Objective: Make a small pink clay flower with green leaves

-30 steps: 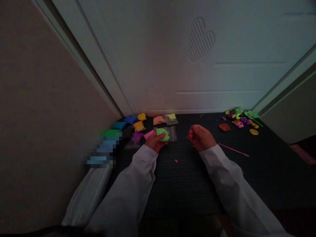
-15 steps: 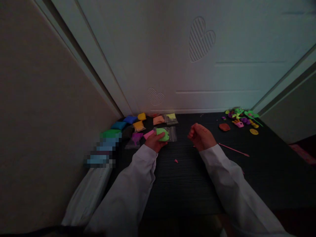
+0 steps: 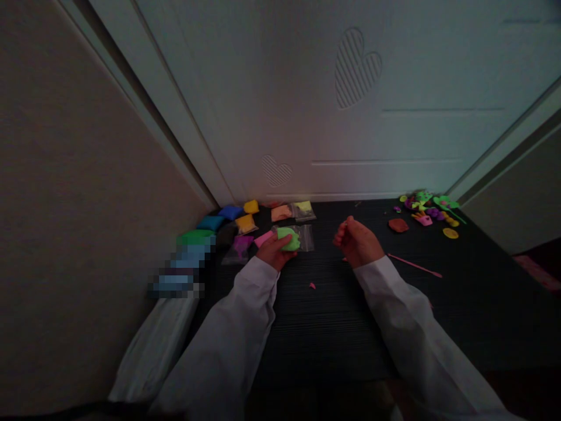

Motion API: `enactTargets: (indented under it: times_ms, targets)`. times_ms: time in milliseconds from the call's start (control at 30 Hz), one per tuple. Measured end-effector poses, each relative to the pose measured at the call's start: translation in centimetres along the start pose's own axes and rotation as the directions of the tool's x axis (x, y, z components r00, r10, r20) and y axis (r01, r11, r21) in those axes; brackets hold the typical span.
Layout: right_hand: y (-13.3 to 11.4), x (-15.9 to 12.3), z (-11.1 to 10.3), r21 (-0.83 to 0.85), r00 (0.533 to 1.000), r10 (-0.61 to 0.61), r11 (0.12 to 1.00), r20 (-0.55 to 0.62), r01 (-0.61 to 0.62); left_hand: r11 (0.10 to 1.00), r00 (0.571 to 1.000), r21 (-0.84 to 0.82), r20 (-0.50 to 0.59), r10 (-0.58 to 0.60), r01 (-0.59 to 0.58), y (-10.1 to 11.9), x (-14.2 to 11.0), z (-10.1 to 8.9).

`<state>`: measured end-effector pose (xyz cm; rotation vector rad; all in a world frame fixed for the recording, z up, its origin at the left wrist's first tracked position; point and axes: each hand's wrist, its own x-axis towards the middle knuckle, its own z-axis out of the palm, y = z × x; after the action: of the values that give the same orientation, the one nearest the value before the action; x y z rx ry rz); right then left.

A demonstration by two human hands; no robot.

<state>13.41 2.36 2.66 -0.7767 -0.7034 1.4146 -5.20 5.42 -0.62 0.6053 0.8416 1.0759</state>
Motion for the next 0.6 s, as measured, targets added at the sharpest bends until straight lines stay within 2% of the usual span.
enactTargets:
  times_ms: [267, 400, 600]
  targets:
    - [0.07, 0.07, -0.03, 0.041, 0.999, -0.042, 0.998, 0.004, 0.041, 1.0, 1.0, 0.002, -0.011, -0.006, 0.006, -0.01, 0.11, -0.07]
    - [-0.01, 0.09, -0.08, 0.024, 1.0, -0.002, 1.0, 0.005, 0.001, 1.0, 1.0, -0.006, -0.008, -0.006, 0.006, -0.02, 0.14, -0.06]
    - [-0.19, 0.03, 0.0, 0.102, 0.998, 0.015, 0.995, 0.054, -0.02, 1.0, 1.0, -0.011, 0.001, -0.006, 0.006, 0.06, 0.05, 0.08]
